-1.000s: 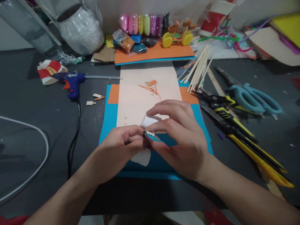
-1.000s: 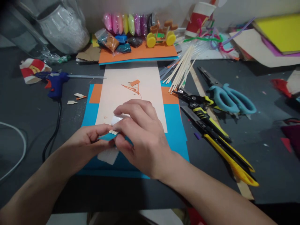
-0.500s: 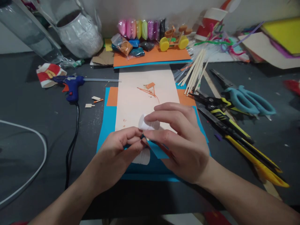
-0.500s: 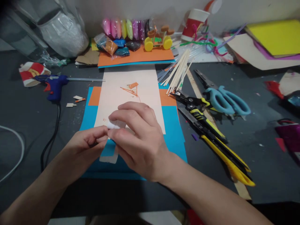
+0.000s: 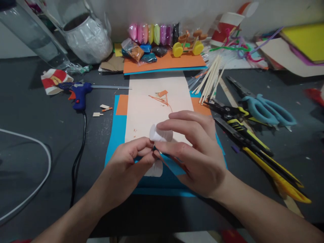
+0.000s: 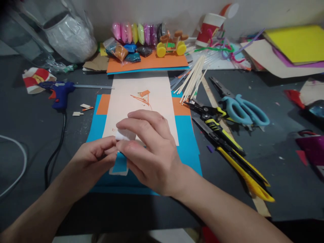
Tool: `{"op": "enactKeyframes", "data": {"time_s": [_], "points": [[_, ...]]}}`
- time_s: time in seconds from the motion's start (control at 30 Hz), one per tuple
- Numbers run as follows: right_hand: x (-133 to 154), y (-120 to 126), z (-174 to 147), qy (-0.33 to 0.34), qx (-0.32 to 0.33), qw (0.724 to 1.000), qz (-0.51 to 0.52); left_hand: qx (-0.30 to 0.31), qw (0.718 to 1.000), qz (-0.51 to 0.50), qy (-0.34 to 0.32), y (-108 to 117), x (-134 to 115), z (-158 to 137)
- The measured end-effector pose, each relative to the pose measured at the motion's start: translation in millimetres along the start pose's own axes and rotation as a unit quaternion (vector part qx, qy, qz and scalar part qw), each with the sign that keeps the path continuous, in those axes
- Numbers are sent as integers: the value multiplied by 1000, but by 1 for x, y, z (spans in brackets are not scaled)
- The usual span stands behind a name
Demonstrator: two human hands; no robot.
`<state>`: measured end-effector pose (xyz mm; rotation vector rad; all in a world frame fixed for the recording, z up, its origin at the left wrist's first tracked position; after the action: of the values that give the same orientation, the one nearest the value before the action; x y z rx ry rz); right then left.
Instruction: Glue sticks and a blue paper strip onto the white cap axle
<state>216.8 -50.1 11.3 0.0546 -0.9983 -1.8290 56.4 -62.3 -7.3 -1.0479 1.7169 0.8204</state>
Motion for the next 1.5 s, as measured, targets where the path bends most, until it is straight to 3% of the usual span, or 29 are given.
{"op": "enactKeyframes", "data": {"time_s": [0.23, 0.43, 0.73, 1.1, 1.3, 1.5], "points": [[2, 4, 2, 7, 9, 1000, -9, 10, 1000, -23, -10, 0, -3, 3], [5, 4, 2, -12, 4, 1000, -15, -43, 999, -7, 19, -2, 3, 7], [0, 4, 0, 3, 15, 1000, -12, -105, 993, 45, 12, -2, 2, 4], [1, 5, 2, 4, 15, 1000, 24, -116, 993, -4, 14, -2, 4, 6], [-13, 20, 0, -86, -63, 988, 107, -115, 985, -125, 36, 0, 11, 6], [-20, 31, -3, -107, -83, 985, 103, -191, 981, -20, -17, 7, 5, -1]]}}
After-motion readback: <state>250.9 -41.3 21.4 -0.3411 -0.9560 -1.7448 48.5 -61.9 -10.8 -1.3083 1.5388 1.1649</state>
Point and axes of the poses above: each hand's wrist, its own z-axis towards the middle knuckle, its own y-axis out of the back of the hand, x = y × z, the point moved 3 cm from there along z, towards the middle knuckle
